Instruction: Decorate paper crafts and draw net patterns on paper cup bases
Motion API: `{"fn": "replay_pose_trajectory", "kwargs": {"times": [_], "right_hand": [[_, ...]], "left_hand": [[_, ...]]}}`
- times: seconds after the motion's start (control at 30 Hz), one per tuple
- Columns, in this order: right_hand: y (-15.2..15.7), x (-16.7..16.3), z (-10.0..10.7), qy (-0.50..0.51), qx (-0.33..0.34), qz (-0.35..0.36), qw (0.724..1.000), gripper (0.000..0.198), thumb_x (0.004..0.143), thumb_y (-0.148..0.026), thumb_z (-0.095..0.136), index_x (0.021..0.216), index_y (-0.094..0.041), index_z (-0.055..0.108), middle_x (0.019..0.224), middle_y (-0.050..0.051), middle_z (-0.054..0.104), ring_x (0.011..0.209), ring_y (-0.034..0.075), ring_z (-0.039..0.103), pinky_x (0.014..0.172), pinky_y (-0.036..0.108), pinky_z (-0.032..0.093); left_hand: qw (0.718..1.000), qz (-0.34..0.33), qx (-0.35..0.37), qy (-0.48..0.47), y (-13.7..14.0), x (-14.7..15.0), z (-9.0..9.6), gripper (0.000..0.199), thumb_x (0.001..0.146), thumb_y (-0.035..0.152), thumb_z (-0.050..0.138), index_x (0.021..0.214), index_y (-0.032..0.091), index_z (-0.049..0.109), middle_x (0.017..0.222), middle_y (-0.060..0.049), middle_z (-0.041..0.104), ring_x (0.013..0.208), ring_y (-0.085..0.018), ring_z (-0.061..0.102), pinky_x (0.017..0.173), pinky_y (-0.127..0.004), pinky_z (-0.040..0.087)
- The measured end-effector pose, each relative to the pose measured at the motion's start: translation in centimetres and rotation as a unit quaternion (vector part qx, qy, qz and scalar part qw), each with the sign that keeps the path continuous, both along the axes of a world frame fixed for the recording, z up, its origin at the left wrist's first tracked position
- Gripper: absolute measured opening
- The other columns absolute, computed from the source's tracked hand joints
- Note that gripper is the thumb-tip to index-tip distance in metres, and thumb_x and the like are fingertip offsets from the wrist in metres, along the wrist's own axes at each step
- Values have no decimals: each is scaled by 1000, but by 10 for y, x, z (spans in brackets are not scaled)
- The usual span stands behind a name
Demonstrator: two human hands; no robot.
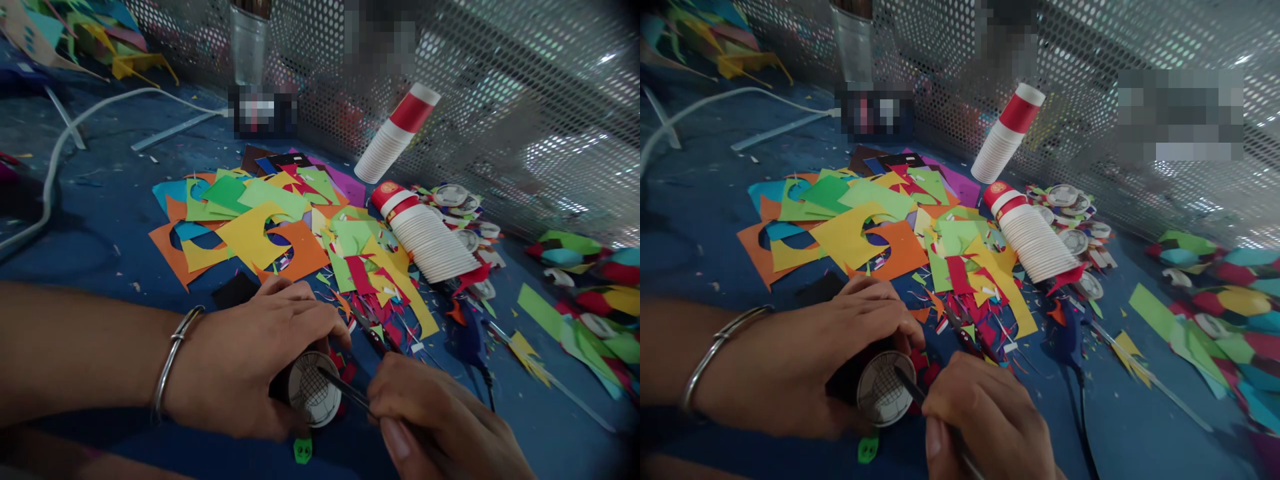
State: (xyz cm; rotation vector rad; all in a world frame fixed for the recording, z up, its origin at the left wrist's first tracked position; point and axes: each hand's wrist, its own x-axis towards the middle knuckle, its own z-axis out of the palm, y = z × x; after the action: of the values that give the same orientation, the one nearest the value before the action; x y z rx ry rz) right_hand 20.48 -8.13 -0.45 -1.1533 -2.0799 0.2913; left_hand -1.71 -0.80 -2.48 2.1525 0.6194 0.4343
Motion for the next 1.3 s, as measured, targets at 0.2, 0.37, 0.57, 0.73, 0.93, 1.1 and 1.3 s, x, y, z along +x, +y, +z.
{"fn": "replay_pose_trajectory", "kwargs": {"times": [0.2, 0.37, 0.57, 0.73, 0.93, 1.1, 1.3], "right_hand": [[5, 1, -5, 1, 25, 1, 1000, 25, 83, -5, 48, 89, -27, 56, 66, -2, 65, 55, 16, 66, 55, 30, 55], [11, 9, -7, 15, 39, 68, 997, 26, 76, -5, 51, 89, -27, 57, 62, -2, 65, 47, 15, 63, 47, 27, 55], [12, 9, -11, 14, 58, 63, 996, 25, 76, -5, 51, 88, -27, 58, 60, -3, 67, 45, 16, 66, 59, 27, 64], [10, 8, -12, 13, 59, 56, 997, 24, 77, -6, 52, 87, -27, 58, 60, -3, 68, 46, 16, 67, 65, 29, 66], [11, 5, -12, 15, 52, 73, 996, 24, 75, -4, 51, 86, -25, 57, 60, -3, 65, 46, 12, 63, 52, 22, 59], [12, 1, -10, 9, 56, 78, 995, 27, 73, -3, 49, 86, -24, 57, 61, -4, 65, 48, 11, 64, 52, 21, 57], [12, 3, -11, 19, 48, 71, 996, 23, 76, -5, 50, 85, -25, 56, 60, -4, 63, 45, 11, 62, 52, 22, 58]], "left_hand": [[1000, 0, 8, 3, 0, 0, 0, 62, 67, 24, 83, 120, 26, 52, 112, 6, 63, 108, -21, 56, 99, -39, 28], [1000, 2, 9, -1, 0, 0, -1, 63, 66, 24, 84, 120, 26, 52, 111, 6, 63, 108, -20, 56, 98, -39, 29], [1000, 6, 6, -8, 0, 0, -3, 60, 67, 26, 84, 118, 27, 53, 109, 6, 64, 107, -20, 57, 99, -40, 28], [1000, 6, 13, -8, 1, 0, -1, 57, 69, 27, 81, 118, 27, 52, 109, 5, 64, 105, -21, 57, 97, -40, 29], [1000, 5, 11, -14, 0, 0, -2, 58, 69, 28, 81, 120, 27, 52, 109, 6, 64, 107, -21, 57, 99, -40, 28], [1000, 5, 18, -19, 1, -1, -5, 61, 67, 28, 82, 121, 27, 52, 110, 6, 65, 106, -21, 58, 99, -39, 29], [1000, 7, 17, -9, 0, 0, 0, 60, 68, 28, 82, 120, 27, 53, 110, 4, 66, 107, -23, 59, 98, -40, 30]]}}
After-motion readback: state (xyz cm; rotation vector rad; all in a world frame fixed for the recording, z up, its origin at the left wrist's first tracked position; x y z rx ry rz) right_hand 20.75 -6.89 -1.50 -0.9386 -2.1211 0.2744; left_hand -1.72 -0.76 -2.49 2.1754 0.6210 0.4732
